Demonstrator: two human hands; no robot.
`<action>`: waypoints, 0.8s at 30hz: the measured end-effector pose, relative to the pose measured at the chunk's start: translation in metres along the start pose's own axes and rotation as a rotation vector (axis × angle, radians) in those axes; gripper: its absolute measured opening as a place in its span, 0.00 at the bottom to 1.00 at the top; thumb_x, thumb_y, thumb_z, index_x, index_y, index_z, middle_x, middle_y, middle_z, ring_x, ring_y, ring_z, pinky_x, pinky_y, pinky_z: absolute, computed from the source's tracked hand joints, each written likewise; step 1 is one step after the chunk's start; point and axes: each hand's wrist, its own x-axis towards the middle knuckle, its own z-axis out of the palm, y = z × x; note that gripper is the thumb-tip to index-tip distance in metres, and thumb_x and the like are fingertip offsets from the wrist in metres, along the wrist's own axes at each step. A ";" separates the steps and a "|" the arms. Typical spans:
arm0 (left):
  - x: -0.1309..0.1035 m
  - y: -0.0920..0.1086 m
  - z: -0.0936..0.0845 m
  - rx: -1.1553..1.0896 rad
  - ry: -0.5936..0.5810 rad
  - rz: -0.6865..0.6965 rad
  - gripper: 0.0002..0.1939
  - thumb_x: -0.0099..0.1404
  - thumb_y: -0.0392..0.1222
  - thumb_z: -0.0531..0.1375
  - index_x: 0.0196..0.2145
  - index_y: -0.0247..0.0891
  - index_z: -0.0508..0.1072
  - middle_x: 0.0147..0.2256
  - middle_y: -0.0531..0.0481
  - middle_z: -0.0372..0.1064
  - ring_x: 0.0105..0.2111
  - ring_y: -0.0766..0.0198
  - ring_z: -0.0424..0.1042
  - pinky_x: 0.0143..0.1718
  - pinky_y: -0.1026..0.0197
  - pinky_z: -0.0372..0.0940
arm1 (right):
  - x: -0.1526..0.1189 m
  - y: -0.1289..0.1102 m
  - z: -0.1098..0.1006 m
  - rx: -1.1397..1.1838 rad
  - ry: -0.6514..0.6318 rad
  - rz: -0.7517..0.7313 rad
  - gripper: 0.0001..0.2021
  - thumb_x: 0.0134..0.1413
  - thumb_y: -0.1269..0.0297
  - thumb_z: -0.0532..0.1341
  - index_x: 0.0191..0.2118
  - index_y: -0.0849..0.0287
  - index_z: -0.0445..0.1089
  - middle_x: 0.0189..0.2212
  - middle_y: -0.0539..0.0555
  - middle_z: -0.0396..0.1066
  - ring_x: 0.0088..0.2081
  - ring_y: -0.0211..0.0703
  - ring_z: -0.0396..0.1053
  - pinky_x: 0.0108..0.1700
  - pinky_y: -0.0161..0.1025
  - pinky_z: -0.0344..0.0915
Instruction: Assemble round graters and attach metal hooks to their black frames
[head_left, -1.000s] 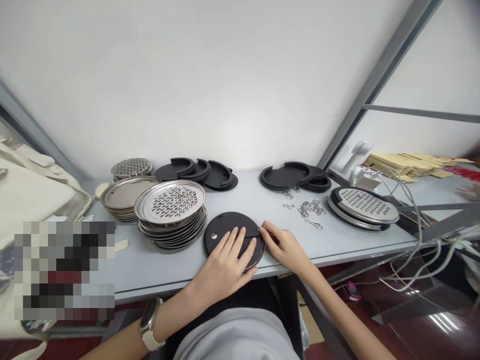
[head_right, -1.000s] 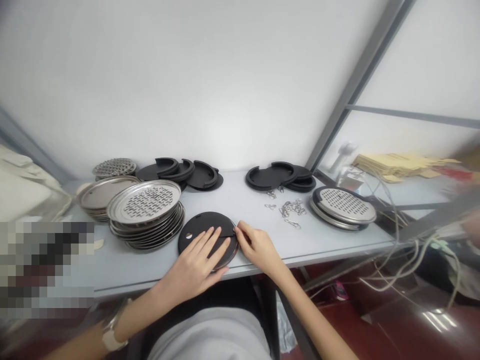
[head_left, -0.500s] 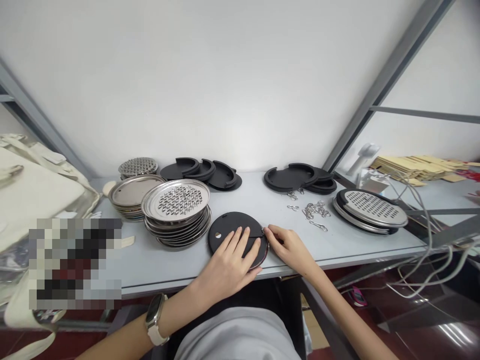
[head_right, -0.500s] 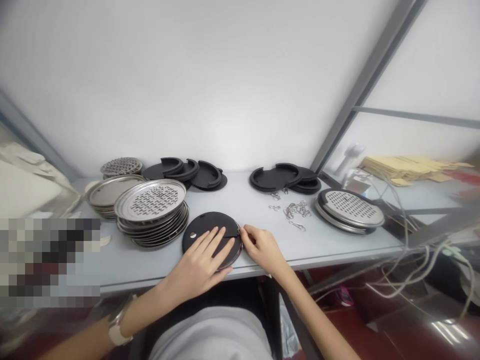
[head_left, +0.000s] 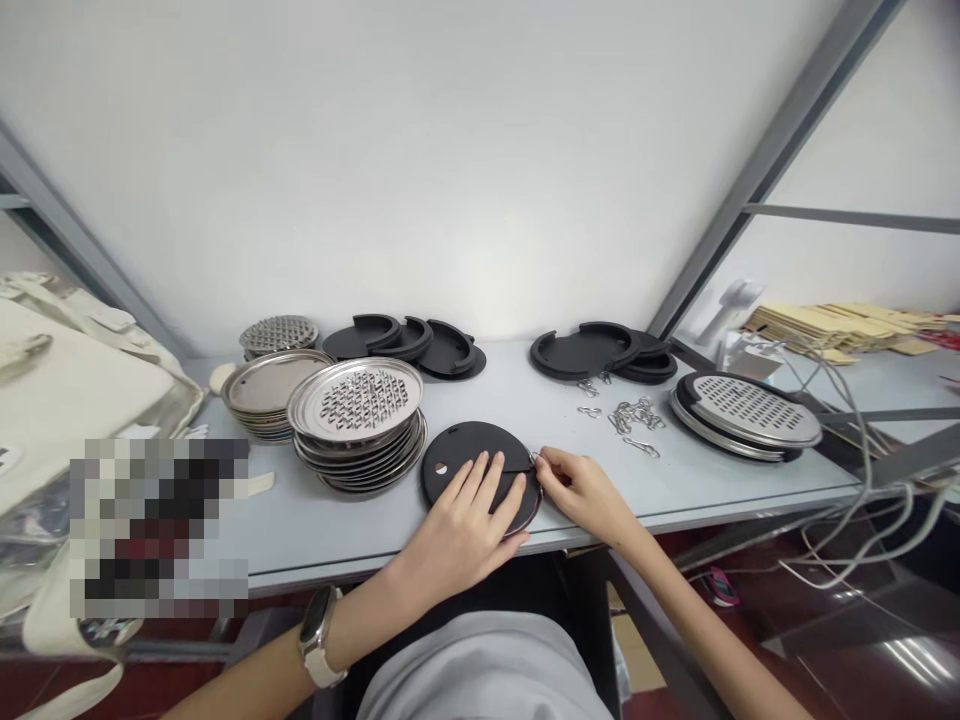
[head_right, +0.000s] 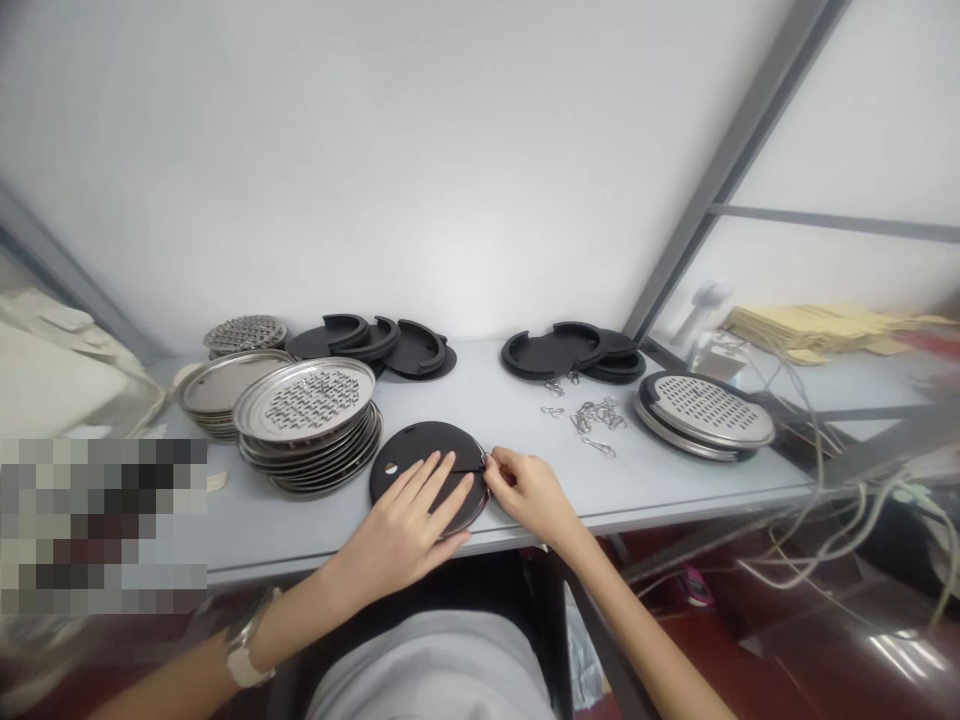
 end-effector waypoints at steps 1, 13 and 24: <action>0.000 0.000 0.000 0.003 0.002 0.001 0.29 0.70 0.53 0.49 0.61 0.31 0.58 0.60 0.31 0.54 0.60 0.44 0.57 0.58 0.48 0.54 | 0.000 0.000 0.000 -0.007 0.001 -0.002 0.16 0.61 0.61 0.49 0.23 0.56 0.48 0.17 0.43 0.49 0.20 0.33 0.49 0.25 0.33 0.47; -0.001 0.000 0.000 -0.008 -0.001 0.009 0.29 0.70 0.53 0.50 0.61 0.31 0.58 0.61 0.31 0.54 0.60 0.44 0.56 0.59 0.48 0.54 | 0.000 -0.001 -0.002 -0.082 -0.010 -0.032 0.12 0.60 0.64 0.49 0.25 0.56 0.49 0.16 0.43 0.50 0.19 0.34 0.50 0.26 0.33 0.47; -0.001 -0.001 0.000 -0.023 -0.031 0.009 0.29 0.70 0.53 0.49 0.61 0.31 0.58 0.62 0.32 0.52 0.62 0.45 0.53 0.59 0.48 0.53 | 0.001 -0.001 -0.002 -0.121 -0.021 -0.065 0.14 0.66 0.61 0.44 0.28 0.55 0.55 0.20 0.47 0.59 0.22 0.38 0.61 0.29 0.35 0.51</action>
